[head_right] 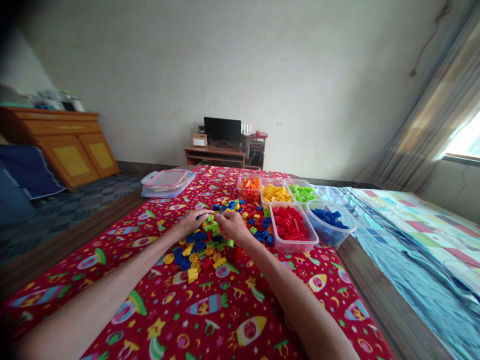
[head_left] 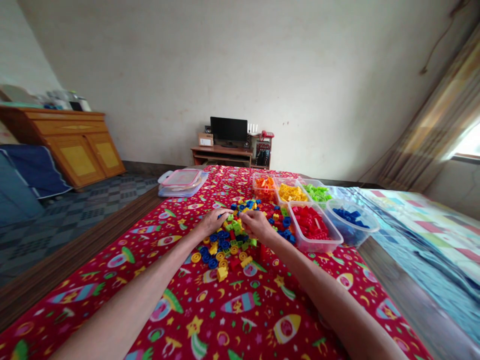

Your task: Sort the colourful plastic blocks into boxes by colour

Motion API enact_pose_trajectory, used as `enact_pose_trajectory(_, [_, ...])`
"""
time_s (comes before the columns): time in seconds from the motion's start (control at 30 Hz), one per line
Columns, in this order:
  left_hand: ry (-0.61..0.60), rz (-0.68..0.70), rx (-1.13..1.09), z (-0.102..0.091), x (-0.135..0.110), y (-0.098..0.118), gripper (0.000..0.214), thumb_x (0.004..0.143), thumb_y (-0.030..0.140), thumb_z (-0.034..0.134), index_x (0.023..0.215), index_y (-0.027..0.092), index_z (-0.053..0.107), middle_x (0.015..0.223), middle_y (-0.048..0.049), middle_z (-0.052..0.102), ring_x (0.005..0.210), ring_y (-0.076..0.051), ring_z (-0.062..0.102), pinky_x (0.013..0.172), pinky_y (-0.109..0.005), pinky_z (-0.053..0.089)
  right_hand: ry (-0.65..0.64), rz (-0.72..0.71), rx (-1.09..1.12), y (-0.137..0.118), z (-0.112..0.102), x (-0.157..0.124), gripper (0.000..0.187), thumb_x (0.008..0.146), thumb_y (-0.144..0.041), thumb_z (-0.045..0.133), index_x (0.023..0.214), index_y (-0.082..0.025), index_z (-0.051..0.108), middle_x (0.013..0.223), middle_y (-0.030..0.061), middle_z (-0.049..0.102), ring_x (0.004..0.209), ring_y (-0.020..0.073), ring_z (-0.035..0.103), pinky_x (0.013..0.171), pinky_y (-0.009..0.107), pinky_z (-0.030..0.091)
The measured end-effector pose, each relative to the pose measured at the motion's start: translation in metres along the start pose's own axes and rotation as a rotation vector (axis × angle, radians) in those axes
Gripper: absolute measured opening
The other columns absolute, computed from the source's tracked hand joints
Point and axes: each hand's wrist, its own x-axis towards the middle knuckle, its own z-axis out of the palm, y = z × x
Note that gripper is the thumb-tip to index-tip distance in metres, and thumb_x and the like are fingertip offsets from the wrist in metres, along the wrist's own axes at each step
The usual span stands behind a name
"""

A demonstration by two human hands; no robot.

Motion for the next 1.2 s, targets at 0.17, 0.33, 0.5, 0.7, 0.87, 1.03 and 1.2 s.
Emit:
enact_pose_trajectory(0.17, [-0.004,0.029,-0.028,-0.003,-0.004,0.001,0.05,0.088,0.048,0.034,0.104,0.019,0.071,0.108,-0.0056,0.072,0.1,-0.023,0.064,0.094,-0.034,0.048,0.115,0.18,0.565,-0.016,-0.022,0.004,0.032,0.077,-0.036,0.066,0.065,-0.018,0.043,0.051,-0.0062,0.045,0.039,0.0023,0.036,0.032,0.011,0.017])
enact_pose_trajectory(0.33, [-0.004,0.03,-0.024,-0.002,-0.005,-0.001,0.052,0.088,0.052,0.033,0.104,0.019,0.071,0.109,-0.0064,0.071,0.1,-0.023,0.064,0.092,-0.035,0.048,0.179,0.207,0.837,-0.023,-0.036,0.006,0.03,0.088,-0.04,0.054,0.07,-0.017,0.048,0.054,-0.0013,0.051,0.048,0.0078,0.051,0.039,0.014,0.041])
enact_pose_trajectory(0.5, [0.001,0.039,-0.02,-0.002,-0.004,0.0,0.051,0.088,0.05,0.033,0.102,0.019,0.071,0.108,-0.0074,0.071,0.098,-0.023,0.065,0.091,-0.035,0.049,0.305,0.214,0.928,-0.026,-0.036,0.005,0.032,0.094,-0.042,0.039,0.086,-0.015,0.053,0.061,0.0031,0.057,0.061,0.0175,0.062,0.062,0.038,0.059])
enact_pose_trajectory(0.7, [-0.006,0.045,-0.019,-0.003,-0.005,0.0,0.049,0.088,0.047,0.034,0.103,0.019,0.071,0.107,-0.0071,0.071,0.098,-0.023,0.065,0.091,-0.035,0.049,0.318,0.224,0.991,-0.03,-0.031,0.003,0.032,0.097,-0.037,0.029,0.095,-0.014,0.05,0.071,0.0058,0.06,0.065,0.0186,0.065,0.071,0.048,0.058])
enact_pose_trajectory(0.87, [0.003,0.036,-0.019,-0.002,-0.005,-0.001,0.049,0.088,0.046,0.034,0.103,0.018,0.071,0.106,-0.0078,0.071,0.098,-0.023,0.065,0.09,-0.035,0.049,0.39,0.213,0.98,-0.027,-0.032,0.006,0.012,0.088,-0.015,0.039,0.095,-0.015,0.049,0.07,0.0025,0.059,0.064,0.016,0.064,0.073,0.046,0.059])
enact_pose_trajectory(1.03, [0.001,0.037,-0.011,-0.001,-0.005,-0.002,0.049,0.088,0.046,0.034,0.103,0.017,0.071,0.106,-0.0088,0.071,0.098,-0.023,0.064,0.09,-0.035,0.049,0.523,0.093,0.912,-0.026,-0.039,0.008,0.037,0.064,0.007,0.043,0.094,-0.015,0.049,0.068,-0.0013,0.058,0.067,0.0127,0.064,0.074,0.036,0.061])
enact_pose_trajectory(1.2, [-0.002,0.046,-0.008,-0.001,-0.004,-0.004,0.046,0.089,0.044,0.035,0.103,0.018,0.07,0.108,-0.0082,0.071,0.098,-0.022,0.064,0.09,-0.034,0.049,0.559,0.032,0.854,-0.023,-0.05,0.01,0.032,0.063,0.006,0.051,0.087,-0.015,0.048,0.068,-0.0018,0.058,0.067,0.0118,0.064,0.068,0.026,0.061])
